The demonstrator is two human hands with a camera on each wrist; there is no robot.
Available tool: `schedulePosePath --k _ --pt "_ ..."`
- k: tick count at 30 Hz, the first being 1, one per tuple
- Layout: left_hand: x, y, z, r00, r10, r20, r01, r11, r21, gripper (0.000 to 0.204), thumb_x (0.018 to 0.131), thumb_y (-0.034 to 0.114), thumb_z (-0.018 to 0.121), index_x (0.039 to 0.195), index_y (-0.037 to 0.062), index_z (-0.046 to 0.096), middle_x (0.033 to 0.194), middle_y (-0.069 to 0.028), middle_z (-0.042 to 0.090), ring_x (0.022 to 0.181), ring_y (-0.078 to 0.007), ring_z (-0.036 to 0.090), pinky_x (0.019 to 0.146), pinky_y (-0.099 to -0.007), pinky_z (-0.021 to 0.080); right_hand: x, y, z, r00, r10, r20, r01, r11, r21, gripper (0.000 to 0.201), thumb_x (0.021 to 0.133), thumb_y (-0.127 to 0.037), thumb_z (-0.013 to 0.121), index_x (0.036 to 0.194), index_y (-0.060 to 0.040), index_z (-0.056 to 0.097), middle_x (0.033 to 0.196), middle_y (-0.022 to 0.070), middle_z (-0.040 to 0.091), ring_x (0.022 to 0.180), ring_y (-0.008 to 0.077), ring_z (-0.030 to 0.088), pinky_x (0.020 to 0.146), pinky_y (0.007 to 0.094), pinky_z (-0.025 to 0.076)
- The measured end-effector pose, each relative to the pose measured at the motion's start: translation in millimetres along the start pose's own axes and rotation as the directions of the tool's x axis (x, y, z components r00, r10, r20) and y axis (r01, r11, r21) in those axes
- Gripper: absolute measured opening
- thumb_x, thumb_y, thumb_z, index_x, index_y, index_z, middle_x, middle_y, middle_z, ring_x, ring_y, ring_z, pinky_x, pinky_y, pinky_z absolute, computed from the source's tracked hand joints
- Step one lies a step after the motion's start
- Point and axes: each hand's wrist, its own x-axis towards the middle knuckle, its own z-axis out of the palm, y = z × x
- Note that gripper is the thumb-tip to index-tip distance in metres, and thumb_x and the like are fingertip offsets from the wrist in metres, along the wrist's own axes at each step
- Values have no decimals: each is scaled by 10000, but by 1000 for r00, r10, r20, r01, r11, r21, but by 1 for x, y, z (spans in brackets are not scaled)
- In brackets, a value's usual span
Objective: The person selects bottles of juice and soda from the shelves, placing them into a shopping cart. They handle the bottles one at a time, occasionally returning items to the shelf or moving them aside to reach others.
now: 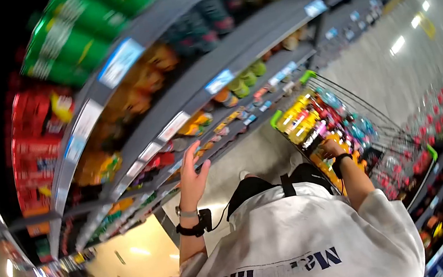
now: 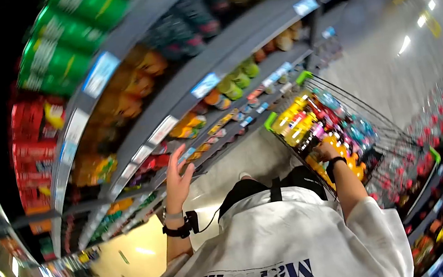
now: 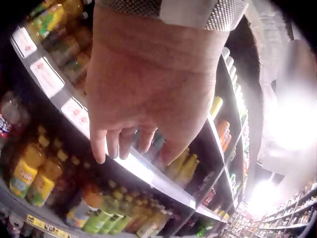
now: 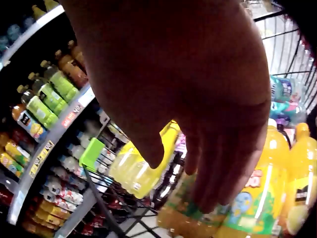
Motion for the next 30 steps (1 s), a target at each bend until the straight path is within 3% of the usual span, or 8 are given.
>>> schedulePosePath --k 2,3,4,8,14,20,27,30 --pt "-7 -14 -31 995 6 -99 -4 1000 20 534 946 69 628 1451 46 456 1468 -123 496 1356 -285 480 1078 -402 439 -5 -56 13 996 -89 -6 89 988 127 378 924 -345 658 822 16 697 729 145 698 568 234 665 512 390 513" --pt "-10 -22 -46 989 24 -145 -17 999 48 527 945 64 625 1446 48 463 1465 -122 499 1350 -288 486 1071 -406 445 -3 -87 21 926 -377 -16 372 919 -131 351 935 -330 658 936 20 690 786 138 719 647 219 688 565 366 541" --pt "-14 -31 -61 983 22 -180 -16 999 36 527 945 64 625 1446 48 463 1465 -122 499 1350 -288 486 1071 -406 445 -7 -113 30 976 -215 -23 216 976 14 334 939 -308 658 1049 7 662 845 123 731 706 199 690 607 346 547" --pt "-39 -67 -128 956 29 -292 -28 1000 8 502 941 47 618 1426 49 488 1439 -123 524 1313 -280 523 1046 -406 465 -51 -251 107 879 -469 87 461 882 98 244 982 -249 632 1053 -16 650 820 65 695 671 140 645 612 304 534" --pt "-83 -122 -216 881 33 -472 -40 999 -3 470 951 43 609 1410 53 507 1407 -120 555 1274 -261 566 1020 -383 486 -203 -457 256 501 -750 433 690 648 323 177 1003 -163 629 1111 -30 585 975 8 650 891 84 610 774 244 486" --pt "-139 -148 -271 815 89 -573 -62 996 68 469 926 29 633 1383 38 525 1360 -132 567 1218 -266 591 968 -361 507 -263 -564 381 161 -967 200 905 226 362 426 914 -115 724 1280 -33 521 1224 97 619 1159 187 588 930 340 500" --pt "-214 -177 -291 731 -8 -683 16 1000 6 491 922 14 633 1394 44 505 1329 -136 573 1174 -268 622 916 -338 521 -263 -624 457 39 -991 132 999 42 19 757 816 -288 837 1372 53 454 1283 229 620 1166 337 622 999 376 476" --pt "-236 -183 -291 723 -55 -689 58 998 -19 496 923 10 632 1400 47 501 1309 -141 572 1186 -271 615 912 -342 524 -268 -629 467 178 -982 69 972 164 -169 774 782 -311 865 1337 58 470 1258 255 628 1132 363 635 962 380 497"
